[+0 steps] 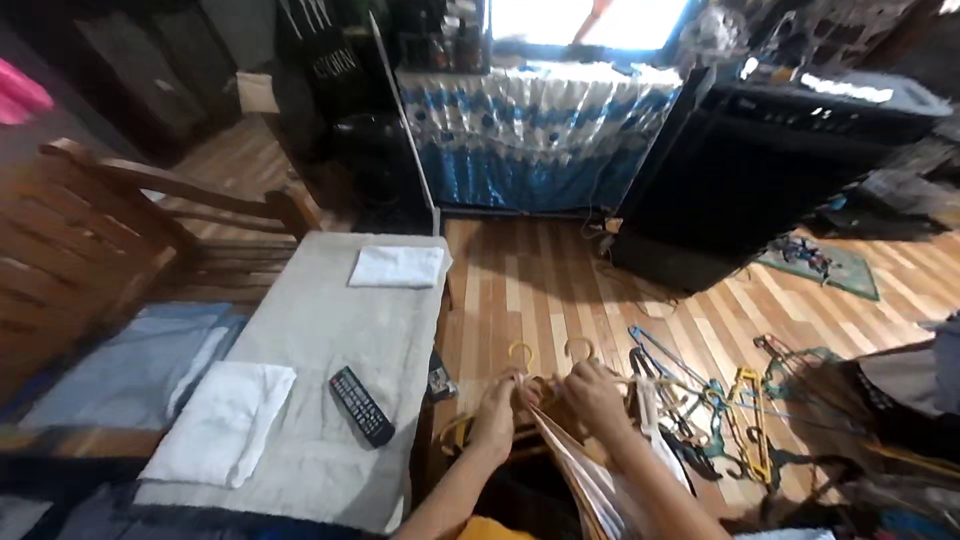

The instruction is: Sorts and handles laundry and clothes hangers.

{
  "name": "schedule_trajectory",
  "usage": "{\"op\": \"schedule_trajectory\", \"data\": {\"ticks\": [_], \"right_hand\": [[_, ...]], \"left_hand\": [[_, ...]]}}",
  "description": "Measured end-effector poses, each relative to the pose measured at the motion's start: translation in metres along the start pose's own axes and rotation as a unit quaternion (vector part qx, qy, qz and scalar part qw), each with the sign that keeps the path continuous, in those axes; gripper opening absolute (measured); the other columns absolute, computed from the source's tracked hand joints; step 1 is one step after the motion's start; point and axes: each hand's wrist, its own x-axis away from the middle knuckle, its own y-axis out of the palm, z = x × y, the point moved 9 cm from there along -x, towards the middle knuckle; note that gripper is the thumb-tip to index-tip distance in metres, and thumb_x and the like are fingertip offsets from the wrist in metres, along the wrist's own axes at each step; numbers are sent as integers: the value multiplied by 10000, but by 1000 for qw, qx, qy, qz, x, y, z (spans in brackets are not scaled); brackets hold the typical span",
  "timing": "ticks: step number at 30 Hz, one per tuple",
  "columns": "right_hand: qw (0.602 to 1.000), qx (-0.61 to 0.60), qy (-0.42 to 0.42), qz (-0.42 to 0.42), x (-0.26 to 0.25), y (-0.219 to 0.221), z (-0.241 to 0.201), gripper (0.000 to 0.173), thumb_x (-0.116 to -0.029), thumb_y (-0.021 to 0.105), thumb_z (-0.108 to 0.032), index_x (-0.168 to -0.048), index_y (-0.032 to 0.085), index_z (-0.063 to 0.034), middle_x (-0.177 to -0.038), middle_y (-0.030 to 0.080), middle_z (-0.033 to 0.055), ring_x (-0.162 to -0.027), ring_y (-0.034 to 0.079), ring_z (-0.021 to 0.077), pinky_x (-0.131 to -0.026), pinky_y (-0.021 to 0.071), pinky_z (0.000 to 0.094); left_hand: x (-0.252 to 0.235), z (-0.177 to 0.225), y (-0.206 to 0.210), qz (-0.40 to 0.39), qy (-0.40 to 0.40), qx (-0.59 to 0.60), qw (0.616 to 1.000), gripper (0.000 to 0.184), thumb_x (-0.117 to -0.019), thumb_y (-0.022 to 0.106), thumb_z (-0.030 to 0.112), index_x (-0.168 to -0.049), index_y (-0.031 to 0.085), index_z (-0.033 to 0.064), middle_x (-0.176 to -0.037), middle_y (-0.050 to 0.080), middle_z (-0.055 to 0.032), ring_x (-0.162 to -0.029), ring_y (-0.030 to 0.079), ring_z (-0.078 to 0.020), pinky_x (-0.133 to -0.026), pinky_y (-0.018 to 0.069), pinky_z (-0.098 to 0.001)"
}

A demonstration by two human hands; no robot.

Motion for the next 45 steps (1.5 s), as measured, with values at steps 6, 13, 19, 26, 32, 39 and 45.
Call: {"op": "schedule_trajectory", "data": {"ticks": [6, 13, 19, 26, 32, 39, 45], "right_hand": [[958, -135, 215, 135, 14, -109, 84, 352, -1038, 516, -149, -929, 685, 140, -1015, 657, 286, -989, 647, 401, -919, 518, 562], [752, -568, 214, 257, 24, -192, 92, 450, -1116, 337, -295, -742, 569, -201, -673, 605, -75, -685, 620, 80, -738, 554, 298], [790, -556, 49, 252, 11, -239, 48, 411, -1103, 351, -259, -760, 568, -193, -705, 588, -79, -648, 591, 61, -630, 524, 235], [615, -776, 113, 81, -18, -174, -4, 656, -1100, 168, -512, -632, 507, -202, -597, 512, -65, -579, 545, 52, -560, 470, 196], [572, -807, 99, 110, -14, -182, 29, 642, -1096, 113, -478, -671, 500, -193, -657, 529, -47, -627, 542, 64, -594, 467, 202], [656, -729, 137, 140, -16, -179, -2, 664, -1110, 133, -472, -623, 501, -210, -598, 529, -72, -562, 546, 50, -545, 480, 204], [643, -751, 135, 64, 4, -181, -22, 599, -1093, 317, -496, -621, 556, -217, -619, 539, -86, -566, 538, 33, -520, 452, 179]], "left_hand": [[37, 25, -31, 5, -39, 81, 996, 355, -1088, 441, 133, -1442, 423, 152, -1065, 660, -86, -813, 668, -166, -730, 585, -348], [44, 19, -12, -94, -2, -304, 948, 269, -1044, 588, 198, -1286, 697, 153, -1014, 719, -40, -720, 643, -121, -655, 562, -302], [64, 0, 25, -274, -23, -500, 821, 306, -1027, 604, 349, -1179, 737, 118, -1088, 737, -80, -1016, 696, -200, -944, 548, -475], [62, 17, 56, -241, 92, -520, 814, 433, -956, 688, 164, -1377, 617, 99, -1274, 613, -177, -1072, 656, -297, -887, 572, -492], [63, 33, 62, -256, 169, -543, 782, 197, -998, 621, 134, -1133, 749, 71, -1193, 656, -137, -1074, 660, -256, -928, 564, -439], [71, 76, 105, -222, 191, -395, 871, 397, -998, 663, 264, -1314, 609, 29, -1199, 672, -141, -1070, 672, -241, -920, 569, -458], [53, 79, 106, -199, 255, -360, 875, 152, -997, 610, 58, -1062, 707, -38, -987, 705, -145, -884, 685, -203, -817, 574, -374]]}}
